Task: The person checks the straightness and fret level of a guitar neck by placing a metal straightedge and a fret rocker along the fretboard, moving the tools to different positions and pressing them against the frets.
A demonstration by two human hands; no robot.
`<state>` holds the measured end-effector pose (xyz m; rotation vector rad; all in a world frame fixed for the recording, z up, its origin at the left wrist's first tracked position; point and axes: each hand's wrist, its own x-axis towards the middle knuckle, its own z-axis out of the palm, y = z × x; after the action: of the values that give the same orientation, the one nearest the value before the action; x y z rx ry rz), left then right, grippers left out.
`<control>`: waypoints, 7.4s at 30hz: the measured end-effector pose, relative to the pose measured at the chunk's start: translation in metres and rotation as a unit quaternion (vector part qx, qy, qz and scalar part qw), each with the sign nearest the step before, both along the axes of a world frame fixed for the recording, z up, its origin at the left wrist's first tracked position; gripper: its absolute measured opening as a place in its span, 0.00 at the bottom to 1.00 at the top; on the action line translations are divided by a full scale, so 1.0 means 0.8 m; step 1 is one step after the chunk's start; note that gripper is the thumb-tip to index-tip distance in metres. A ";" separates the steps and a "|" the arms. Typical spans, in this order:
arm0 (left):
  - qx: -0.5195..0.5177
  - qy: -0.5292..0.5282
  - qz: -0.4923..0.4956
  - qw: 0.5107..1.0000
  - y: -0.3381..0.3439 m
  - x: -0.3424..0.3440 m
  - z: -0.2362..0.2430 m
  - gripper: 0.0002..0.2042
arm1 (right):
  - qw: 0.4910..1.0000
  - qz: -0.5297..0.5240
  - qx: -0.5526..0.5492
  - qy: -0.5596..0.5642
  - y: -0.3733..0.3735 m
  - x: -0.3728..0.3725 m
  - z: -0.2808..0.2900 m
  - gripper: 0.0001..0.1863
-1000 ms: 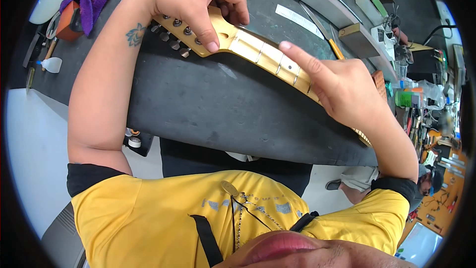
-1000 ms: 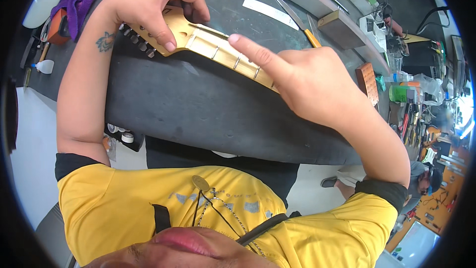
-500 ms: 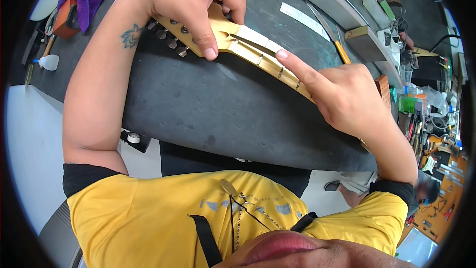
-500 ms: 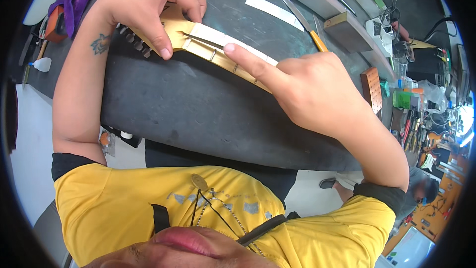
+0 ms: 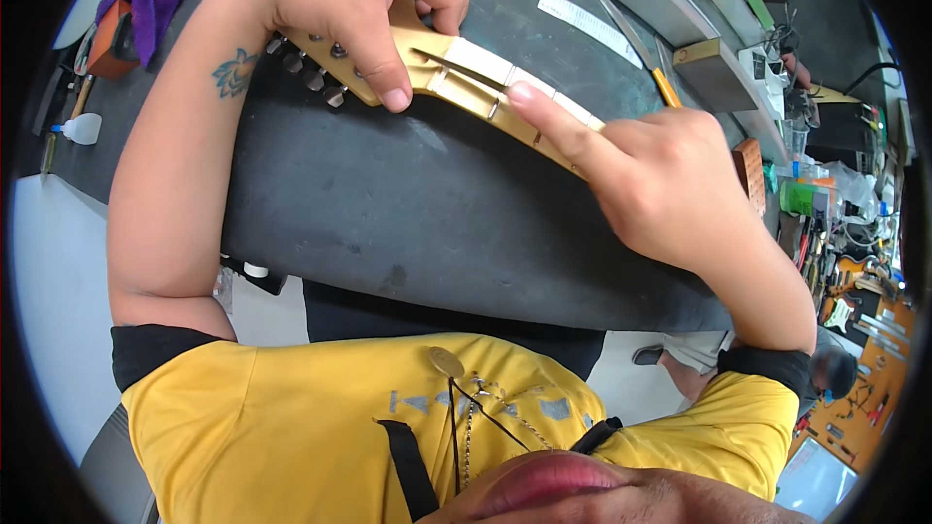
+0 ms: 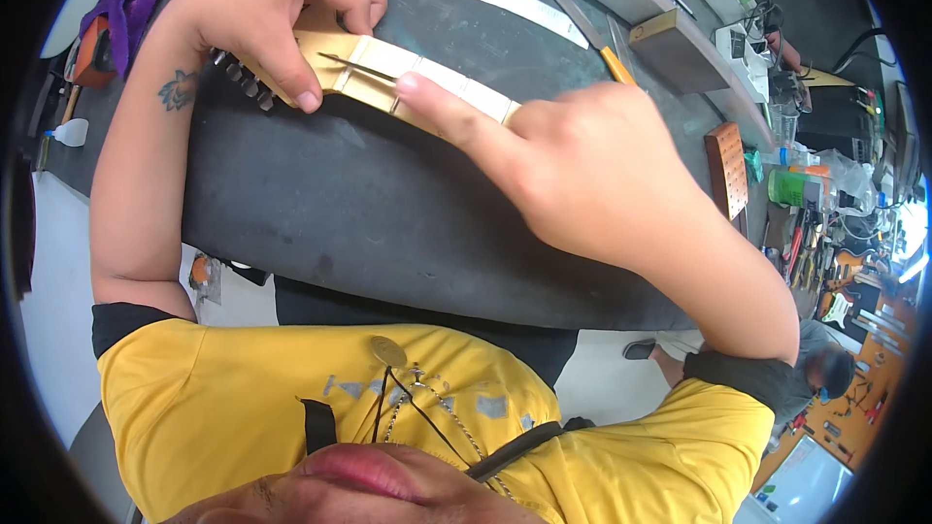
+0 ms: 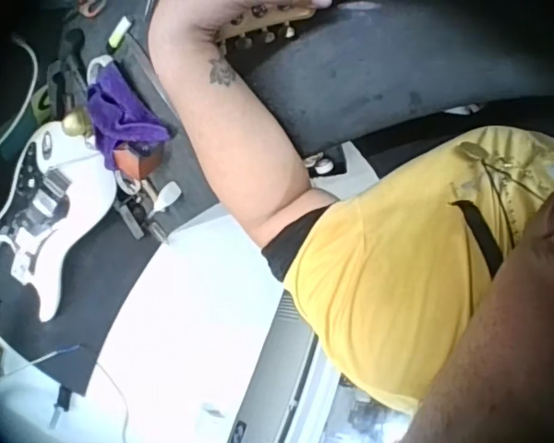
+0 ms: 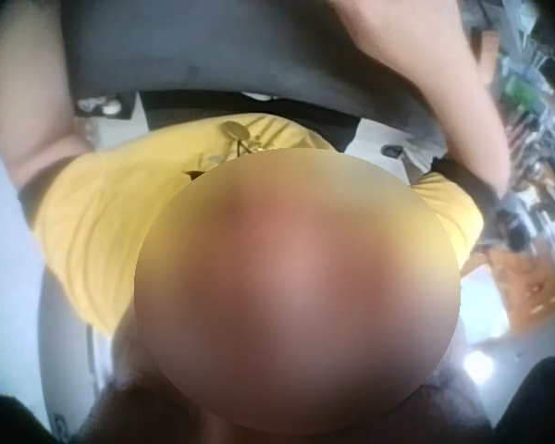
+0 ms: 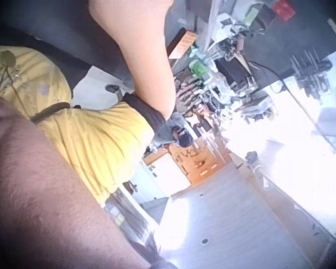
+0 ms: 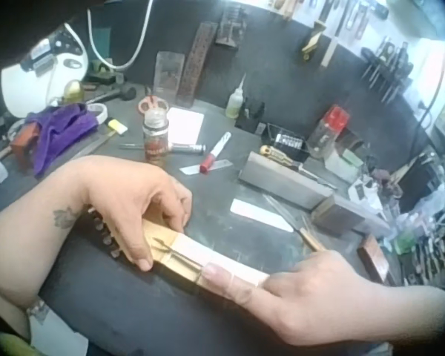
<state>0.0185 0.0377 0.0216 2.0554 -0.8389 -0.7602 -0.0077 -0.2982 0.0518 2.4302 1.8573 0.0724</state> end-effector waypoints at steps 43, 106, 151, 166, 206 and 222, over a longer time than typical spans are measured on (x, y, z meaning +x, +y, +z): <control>-0.013 -0.057 -0.013 0.998 -0.005 0.001 -0.006 0.23 | 0.999 0.000 0.026 -0.022 0.029 0.002 -0.017 0.44; 0.013 0.024 -0.004 1.000 0.002 0.008 0.007 0.24 | 0.999 -0.011 0.014 -0.046 0.023 -0.005 -0.018 0.42; 0.059 -0.212 0.123 0.968 -0.034 -0.044 0.029 0.17 | 0.950 -0.282 -0.036 0.128 0.017 0.134 -0.020 0.18; 0.085 -0.113 0.143 0.980 -0.037 -0.050 0.049 0.17 | 0.954 -0.259 -0.064 0.137 0.040 0.125 -0.012 0.17; 0.041 -0.161 0.129 0.978 -0.028 -0.021 0.013 0.19 | 0.897 -0.191 0.379 0.124 0.057 0.006 -0.038 0.13; -0.019 -0.196 0.152 0.969 -0.026 -0.027 0.011 0.20 | 0.924 -0.127 0.335 0.134 0.053 0.013 -0.039 0.07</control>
<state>-0.0028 0.0172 0.0304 2.2649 -0.7142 -0.1694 0.0023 -0.2556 0.0205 3.2697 1.8092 0.4511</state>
